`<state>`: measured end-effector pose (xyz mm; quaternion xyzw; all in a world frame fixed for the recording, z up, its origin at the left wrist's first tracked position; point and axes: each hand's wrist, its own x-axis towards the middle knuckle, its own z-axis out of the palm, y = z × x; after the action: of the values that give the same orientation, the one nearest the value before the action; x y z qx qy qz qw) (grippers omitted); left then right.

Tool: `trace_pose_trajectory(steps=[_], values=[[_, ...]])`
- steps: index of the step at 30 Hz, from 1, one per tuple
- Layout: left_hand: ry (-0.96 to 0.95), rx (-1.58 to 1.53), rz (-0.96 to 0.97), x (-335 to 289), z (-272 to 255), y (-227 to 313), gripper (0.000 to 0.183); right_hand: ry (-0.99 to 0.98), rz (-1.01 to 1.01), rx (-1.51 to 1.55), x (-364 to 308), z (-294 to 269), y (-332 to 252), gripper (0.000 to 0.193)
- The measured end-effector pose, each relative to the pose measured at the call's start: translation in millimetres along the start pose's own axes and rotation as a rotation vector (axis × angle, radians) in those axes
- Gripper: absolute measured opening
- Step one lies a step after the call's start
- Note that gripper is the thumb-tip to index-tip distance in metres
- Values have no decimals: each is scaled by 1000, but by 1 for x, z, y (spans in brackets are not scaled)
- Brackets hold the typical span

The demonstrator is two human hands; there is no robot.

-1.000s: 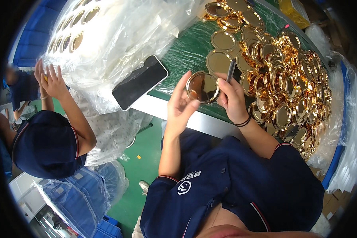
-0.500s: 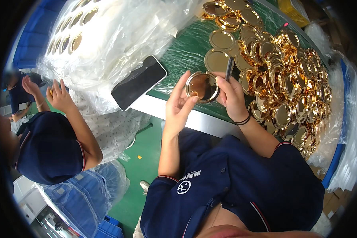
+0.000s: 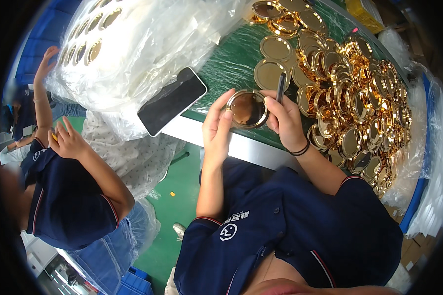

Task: The person trims excess material from the edges of gold compact cases using a small hand tool and fits the case parts together by hand.

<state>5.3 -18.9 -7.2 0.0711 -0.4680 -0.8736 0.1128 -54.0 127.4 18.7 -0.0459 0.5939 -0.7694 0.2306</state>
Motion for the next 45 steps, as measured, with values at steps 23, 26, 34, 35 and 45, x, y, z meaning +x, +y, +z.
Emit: trace_pose_trajectory(steps=[23, 26, 34, 35, 45], values=[[-243, 84, 37, -1, 1, 8, 78, 22, 16, 63, -1, -5, 5, 28], [-225, 82, 48, 0, 3, 8, 78, 24, 24, 65, -1, -4, 4, 28], [-151, 59, 38, 4, -7, 5, 60, -6, -5, 7, 2, 3, 2, 29], [-155, 75, 60, 4, -9, 3, 60, 14, -4, -15, -1, 2, 1, 28], [-175, 134, -32, 0, -6, 3, 45, 63, -42, -55, -6, -3, 5, 27]])
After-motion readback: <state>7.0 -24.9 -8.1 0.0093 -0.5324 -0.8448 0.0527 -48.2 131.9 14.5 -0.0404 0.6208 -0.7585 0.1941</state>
